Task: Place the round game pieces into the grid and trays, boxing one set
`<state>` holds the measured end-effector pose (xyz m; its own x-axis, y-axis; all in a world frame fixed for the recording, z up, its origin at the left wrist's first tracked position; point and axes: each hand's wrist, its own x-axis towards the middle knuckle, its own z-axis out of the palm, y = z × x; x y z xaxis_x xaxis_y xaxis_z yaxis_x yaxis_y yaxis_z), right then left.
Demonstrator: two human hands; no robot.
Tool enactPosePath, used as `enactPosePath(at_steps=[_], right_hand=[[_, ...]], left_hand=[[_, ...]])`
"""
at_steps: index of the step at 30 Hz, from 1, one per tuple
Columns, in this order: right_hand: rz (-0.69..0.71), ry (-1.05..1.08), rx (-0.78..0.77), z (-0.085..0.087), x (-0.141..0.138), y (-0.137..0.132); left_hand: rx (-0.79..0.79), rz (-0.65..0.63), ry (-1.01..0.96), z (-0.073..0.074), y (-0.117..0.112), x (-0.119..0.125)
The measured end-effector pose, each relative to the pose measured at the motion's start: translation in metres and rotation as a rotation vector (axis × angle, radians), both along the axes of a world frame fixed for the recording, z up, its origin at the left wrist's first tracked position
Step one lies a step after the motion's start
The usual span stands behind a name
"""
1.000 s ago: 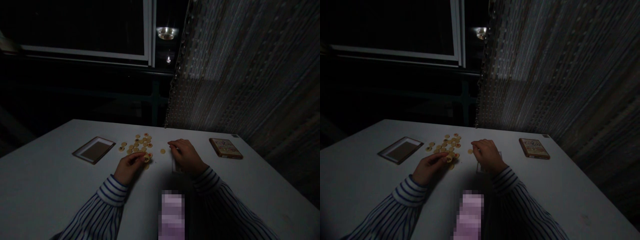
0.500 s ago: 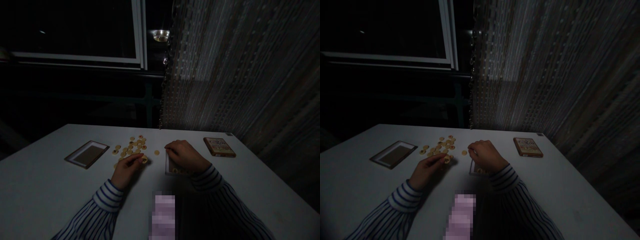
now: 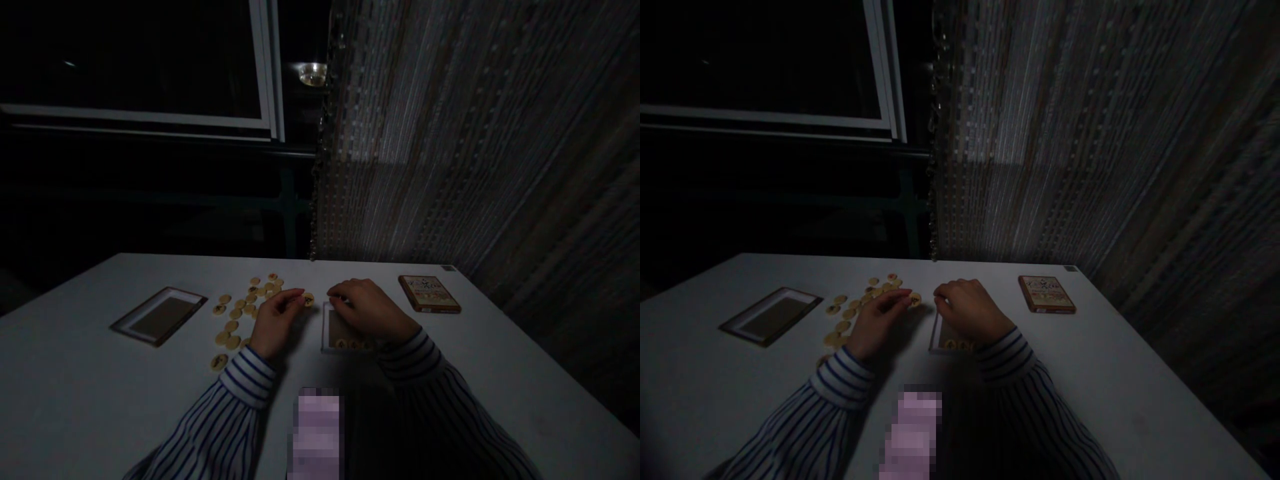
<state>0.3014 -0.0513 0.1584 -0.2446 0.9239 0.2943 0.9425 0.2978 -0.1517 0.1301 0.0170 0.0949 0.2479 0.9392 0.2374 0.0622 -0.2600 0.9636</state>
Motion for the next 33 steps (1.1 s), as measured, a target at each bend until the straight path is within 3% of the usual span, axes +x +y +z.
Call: enactPosePath(at_steps=[11,26,33], right_hand=[[-0.042,-0.059,-0.058,-0.005,0.002,0.004],[0.0,0.045,-0.161,-0.03,-0.004,0.011],[0.03,0.14,-0.173,-0.035,-0.002,0.013]], left_hand=[[-0.059,-0.036,-0.014,-0.035,-0.009,0.012],[-0.153,-0.002,-0.095,-0.024,-0.018,0.015],[-0.185,-0.028,-0.127,-0.028,-0.019,0.018]])
